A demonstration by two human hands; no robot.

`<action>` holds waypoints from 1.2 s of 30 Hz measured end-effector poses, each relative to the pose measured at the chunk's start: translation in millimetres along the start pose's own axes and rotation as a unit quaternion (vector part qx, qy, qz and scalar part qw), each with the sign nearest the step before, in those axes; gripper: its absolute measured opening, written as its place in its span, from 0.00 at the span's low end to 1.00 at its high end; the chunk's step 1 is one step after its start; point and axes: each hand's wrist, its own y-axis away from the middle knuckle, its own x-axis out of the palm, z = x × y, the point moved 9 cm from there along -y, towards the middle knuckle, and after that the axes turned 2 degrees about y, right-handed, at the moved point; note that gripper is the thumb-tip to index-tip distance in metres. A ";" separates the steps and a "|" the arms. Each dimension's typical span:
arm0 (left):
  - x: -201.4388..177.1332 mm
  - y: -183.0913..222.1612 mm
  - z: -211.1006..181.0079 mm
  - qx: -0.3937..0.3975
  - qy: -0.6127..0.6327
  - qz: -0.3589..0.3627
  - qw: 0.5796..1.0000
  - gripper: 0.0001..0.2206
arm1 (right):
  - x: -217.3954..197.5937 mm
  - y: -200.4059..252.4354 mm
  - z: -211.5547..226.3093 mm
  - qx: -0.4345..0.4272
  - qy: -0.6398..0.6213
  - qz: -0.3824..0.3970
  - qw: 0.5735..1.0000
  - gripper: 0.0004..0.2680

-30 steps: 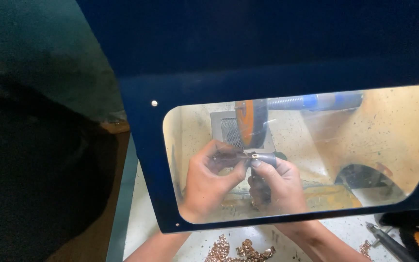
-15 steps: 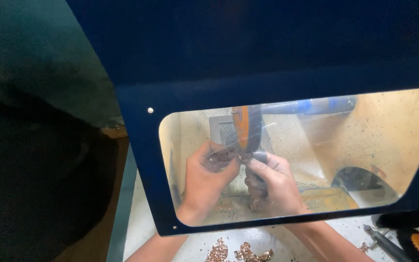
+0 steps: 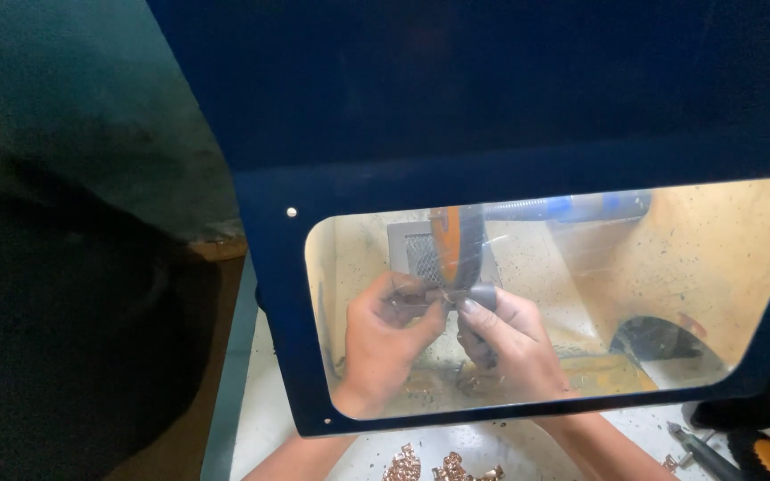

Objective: Polishing a metal chain using a bench polisher inside a protective enclosure.

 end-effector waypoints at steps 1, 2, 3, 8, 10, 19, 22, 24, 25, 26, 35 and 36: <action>1.0 -0.7 -1.3 0.000 0.001 0.000 1.000 0.08 | 0.3 -2.8 -6.2 0.000 0.000 0.000 1.000 0.14; -0.7 -0.8 3.2 -0.034 0.003 -0.018 0.999 0.08 | 0.7 -5.1 -16.2 0.024 -0.039 0.001 0.999 0.11; -2.5 -1.9 6.5 -0.066 0.006 -0.034 0.997 0.08 | 1.5 -8.7 -25.1 0.045 -0.078 0.002 0.996 0.09; 0.6 5.4 -10.0 0.024 -0.008 -0.009 1.000 0.08 | 0.2 3.2 -13.6 0.012 -0.060 0.004 0.998 0.08; 1.1 11.5 -28.8 0.084 -0.005 0.004 0.996 0.09 | -0.9 8.1 -9.6 -0.014 -0.035 -0.002 0.999 0.09; 7.0 31.7 -74.6 0.257 -0.170 0.004 0.951 0.07 | 10.6 18.9 10.5 -0.116 -0.068 0.069 0.989 0.12; 8.6 24.0 -62.4 0.231 -0.170 0.012 0.958 0.07 | 6.7 14.4 1.9 -0.075 -0.083 0.029 0.993 0.09; 3.2 14.3 -40.1 0.185 -0.145 -0.019 0.972 0.09 | 9.9 11.6 -6.7 0.016 -0.127 0.005 0.992 0.07; 3.6 14.2 -39.0 0.186 -0.144 -0.019 0.972 0.09 | 10.9 10.2 -9.8 0.016 -0.126 0.005 0.992 0.07; 2.2 12.0 -32.7 0.153 -0.140 -0.024 0.978 0.08 | 10.1 8.8 -15.6 0.031 -0.136 -0.007 0.990 0.06; 6.2 12.5 -24.3 0.114 -0.139 -0.015 0.984 0.07 | 4.5 11.6 -16.0 0.058 -0.133 -0.045 0.988 0.06; 9.0 13.5 -27.2 0.133 -0.158 -0.007 0.979 0.08 | 2.0 12.9 -17.2 0.073 -0.154 -0.061 0.984 0.06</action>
